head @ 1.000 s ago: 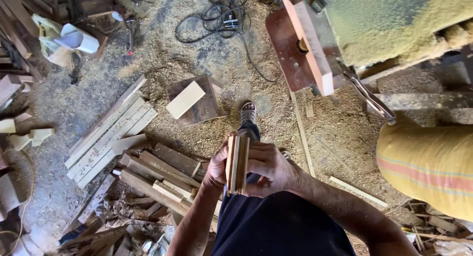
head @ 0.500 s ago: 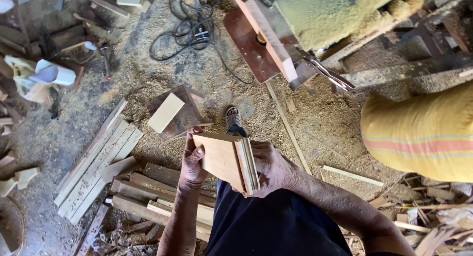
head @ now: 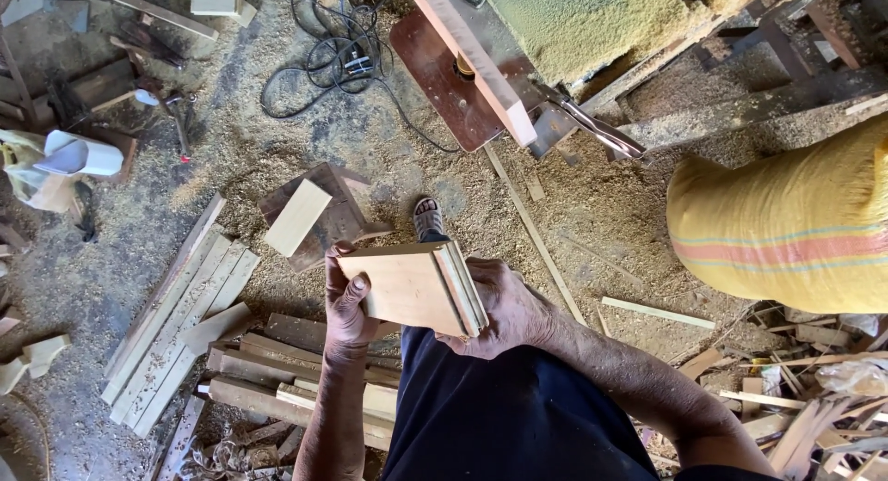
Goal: The person shapes several small wooden boards by pressing them against a stationary rotary cutter at a workstation in a workshop.
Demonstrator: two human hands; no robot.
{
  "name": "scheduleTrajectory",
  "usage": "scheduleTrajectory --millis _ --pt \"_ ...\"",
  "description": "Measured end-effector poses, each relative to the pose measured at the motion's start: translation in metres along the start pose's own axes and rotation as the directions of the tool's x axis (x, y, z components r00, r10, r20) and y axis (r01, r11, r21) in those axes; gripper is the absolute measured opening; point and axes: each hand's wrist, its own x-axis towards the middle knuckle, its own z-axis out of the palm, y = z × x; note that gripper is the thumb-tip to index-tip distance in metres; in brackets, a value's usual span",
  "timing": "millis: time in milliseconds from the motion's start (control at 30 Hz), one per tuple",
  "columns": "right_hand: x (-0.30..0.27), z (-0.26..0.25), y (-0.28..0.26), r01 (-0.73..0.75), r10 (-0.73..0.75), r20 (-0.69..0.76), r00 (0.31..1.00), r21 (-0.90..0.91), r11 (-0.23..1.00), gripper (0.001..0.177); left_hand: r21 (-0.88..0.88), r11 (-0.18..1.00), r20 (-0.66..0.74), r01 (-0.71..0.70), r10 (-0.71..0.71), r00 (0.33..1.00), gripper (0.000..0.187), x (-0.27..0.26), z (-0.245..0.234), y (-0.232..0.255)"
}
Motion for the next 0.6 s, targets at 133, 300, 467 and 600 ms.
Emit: scheduleTrajectory --millis 133,300,467,600 --pt "-0.001 -0.002 0.008 -0.089 0.089 -0.017 0.996 0.016 0.996 0.037 0.048 0.998 -0.027 -0.039 0.041 0.999 0.051 0.007 -0.040 -0.019" --pt "-0.051 -0.009 0.056 -0.338 0.339 -0.016 0.941 -0.122 0.933 0.017 0.208 0.976 -0.085 -0.057 0.077 0.993 0.053 0.032 -0.071 -0.050" --pt "-0.139 -0.002 0.128 -0.670 0.742 0.031 0.670 -0.405 0.622 0.012 0.502 0.859 -0.267 -0.100 0.264 0.927 0.048 0.062 -0.088 -0.111" --pt "-0.113 -0.013 0.135 -0.585 0.652 0.015 0.758 -0.425 0.691 0.010 0.518 0.855 -0.381 -0.020 0.251 0.890 0.049 0.073 -0.031 -0.121"
